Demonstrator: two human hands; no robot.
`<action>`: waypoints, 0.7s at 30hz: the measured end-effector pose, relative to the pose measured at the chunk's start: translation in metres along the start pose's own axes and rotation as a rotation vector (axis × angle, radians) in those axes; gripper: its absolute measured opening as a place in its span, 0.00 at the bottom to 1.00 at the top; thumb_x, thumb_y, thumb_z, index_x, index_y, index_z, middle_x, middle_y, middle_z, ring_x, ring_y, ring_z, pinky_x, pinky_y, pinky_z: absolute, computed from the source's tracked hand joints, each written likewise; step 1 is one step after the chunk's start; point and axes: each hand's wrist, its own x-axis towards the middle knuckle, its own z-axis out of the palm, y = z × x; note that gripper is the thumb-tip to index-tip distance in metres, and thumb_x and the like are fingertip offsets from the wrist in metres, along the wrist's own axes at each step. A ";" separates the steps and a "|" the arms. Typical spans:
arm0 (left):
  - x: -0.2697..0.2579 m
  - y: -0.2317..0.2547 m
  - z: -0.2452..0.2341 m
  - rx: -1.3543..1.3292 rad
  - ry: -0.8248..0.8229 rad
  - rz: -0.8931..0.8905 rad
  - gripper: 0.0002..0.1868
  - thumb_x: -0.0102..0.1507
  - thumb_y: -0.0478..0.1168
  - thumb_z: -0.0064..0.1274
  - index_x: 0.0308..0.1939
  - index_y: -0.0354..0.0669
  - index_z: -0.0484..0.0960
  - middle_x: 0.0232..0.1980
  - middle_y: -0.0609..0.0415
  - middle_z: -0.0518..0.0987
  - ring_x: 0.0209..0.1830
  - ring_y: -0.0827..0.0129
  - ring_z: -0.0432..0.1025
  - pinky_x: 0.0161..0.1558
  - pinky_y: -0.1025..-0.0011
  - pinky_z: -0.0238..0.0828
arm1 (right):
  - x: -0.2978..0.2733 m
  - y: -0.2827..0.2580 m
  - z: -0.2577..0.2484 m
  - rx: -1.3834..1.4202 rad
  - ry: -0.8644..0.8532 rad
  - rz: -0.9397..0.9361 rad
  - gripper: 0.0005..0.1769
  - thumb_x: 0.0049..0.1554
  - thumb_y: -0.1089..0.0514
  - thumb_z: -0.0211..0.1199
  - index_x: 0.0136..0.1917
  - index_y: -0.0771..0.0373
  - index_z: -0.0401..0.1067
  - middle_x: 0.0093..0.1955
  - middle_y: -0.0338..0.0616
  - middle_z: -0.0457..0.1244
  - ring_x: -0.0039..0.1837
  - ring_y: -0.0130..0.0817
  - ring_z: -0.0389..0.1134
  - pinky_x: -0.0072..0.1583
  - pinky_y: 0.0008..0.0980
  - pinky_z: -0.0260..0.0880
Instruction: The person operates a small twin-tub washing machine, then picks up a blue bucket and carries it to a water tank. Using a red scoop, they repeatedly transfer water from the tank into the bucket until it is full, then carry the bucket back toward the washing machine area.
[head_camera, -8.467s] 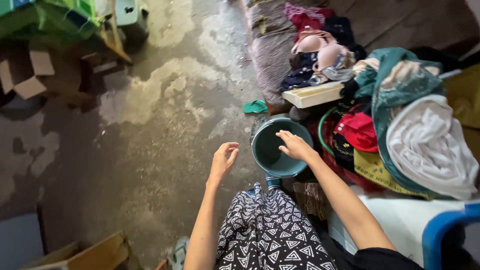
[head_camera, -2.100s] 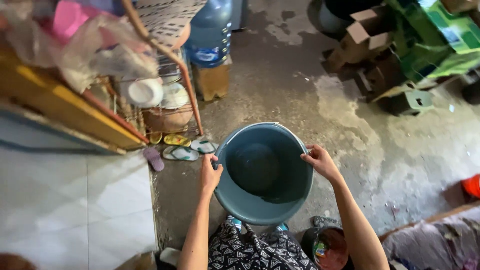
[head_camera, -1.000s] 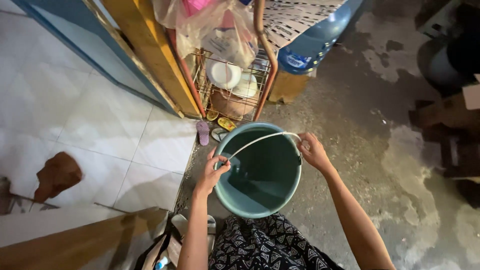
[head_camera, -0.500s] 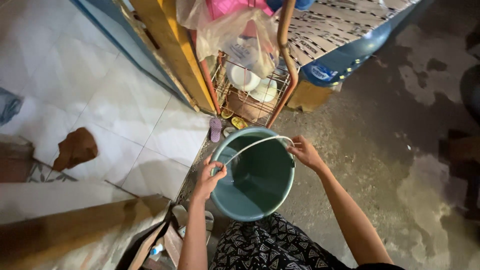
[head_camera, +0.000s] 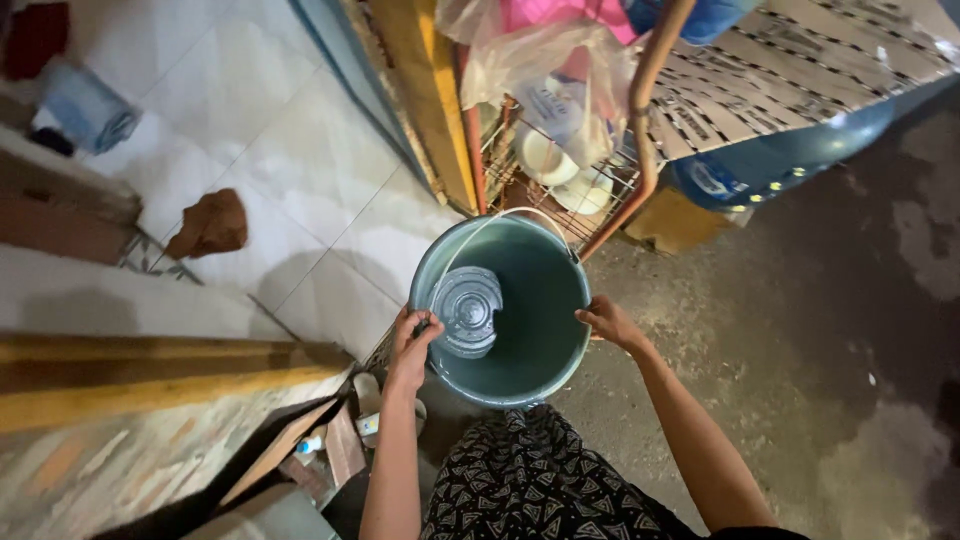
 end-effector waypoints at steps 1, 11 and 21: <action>0.001 0.001 0.001 -0.001 0.016 0.002 0.09 0.57 0.31 0.67 0.37 0.44 0.82 0.58 0.52 0.66 0.54 0.65 0.66 0.57 0.68 0.69 | 0.014 0.014 -0.005 -0.006 -0.014 -0.003 0.39 0.61 0.48 0.70 0.72 0.81 0.62 0.62 0.82 0.65 0.63 0.68 0.71 0.58 0.62 0.75; 0.011 0.031 0.037 0.199 -0.014 -0.015 0.13 0.59 0.42 0.71 0.45 0.48 0.86 0.73 0.46 0.68 0.66 0.52 0.71 0.65 0.59 0.68 | 0.061 0.042 -0.025 -0.059 0.141 -0.122 0.30 0.59 0.44 0.74 0.64 0.68 0.72 0.52 0.65 0.70 0.59 0.56 0.74 0.59 0.57 0.72; 0.042 0.071 0.047 0.654 -0.162 0.068 0.10 0.61 0.49 0.64 0.44 0.60 0.83 0.56 0.59 0.77 0.55 0.55 0.79 0.56 0.58 0.76 | 0.066 0.050 -0.036 -0.044 0.190 -0.188 0.33 0.61 0.45 0.72 0.64 0.76 0.71 0.56 0.73 0.66 0.63 0.67 0.70 0.63 0.64 0.69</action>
